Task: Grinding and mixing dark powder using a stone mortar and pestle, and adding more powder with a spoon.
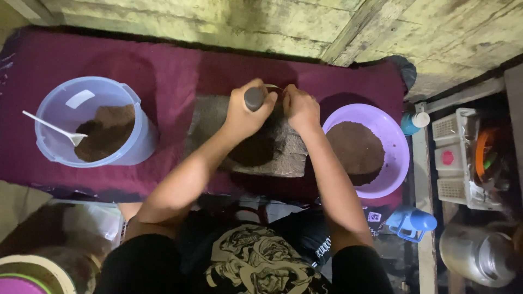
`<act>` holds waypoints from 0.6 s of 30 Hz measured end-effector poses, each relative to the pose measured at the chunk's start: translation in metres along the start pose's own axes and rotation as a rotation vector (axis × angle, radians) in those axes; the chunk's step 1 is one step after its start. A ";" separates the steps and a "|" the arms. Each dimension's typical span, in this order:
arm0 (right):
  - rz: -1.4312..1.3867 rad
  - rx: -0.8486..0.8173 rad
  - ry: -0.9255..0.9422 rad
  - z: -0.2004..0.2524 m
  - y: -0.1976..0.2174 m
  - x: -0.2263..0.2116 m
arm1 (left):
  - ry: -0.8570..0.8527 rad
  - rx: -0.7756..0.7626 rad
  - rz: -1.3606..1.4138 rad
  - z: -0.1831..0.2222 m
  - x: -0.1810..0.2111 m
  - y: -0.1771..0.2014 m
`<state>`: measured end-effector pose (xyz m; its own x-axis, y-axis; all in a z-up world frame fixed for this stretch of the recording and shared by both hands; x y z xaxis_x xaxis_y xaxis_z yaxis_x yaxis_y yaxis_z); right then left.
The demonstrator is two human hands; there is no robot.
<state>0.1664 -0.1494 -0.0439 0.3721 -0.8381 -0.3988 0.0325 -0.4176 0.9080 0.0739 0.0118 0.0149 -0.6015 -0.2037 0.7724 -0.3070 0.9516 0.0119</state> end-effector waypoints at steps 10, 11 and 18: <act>-0.136 0.093 0.061 0.009 0.021 -0.013 | 0.093 -0.060 0.053 -0.018 0.024 0.001; -0.118 0.085 0.067 0.014 0.027 -0.019 | 0.118 0.015 0.102 -0.025 0.017 0.003; -0.092 0.013 0.059 -0.002 -0.001 0.000 | 0.806 0.343 0.282 -0.075 -0.081 0.045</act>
<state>0.1684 -0.1484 -0.0445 0.4222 -0.7740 -0.4719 0.0570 -0.4969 0.8659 0.1640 0.0887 0.0001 -0.0309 0.3702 0.9285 -0.5061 0.7952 -0.3339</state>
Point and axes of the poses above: each hand's wrist, its own z-axis away from the middle knuckle, its own y-axis out of the back of the hand, x = y × z, the point moved 4 cm from there along -z, towards the middle knuckle, and after that the axes turned 5 degrees about -y, right-handed, at the moved point
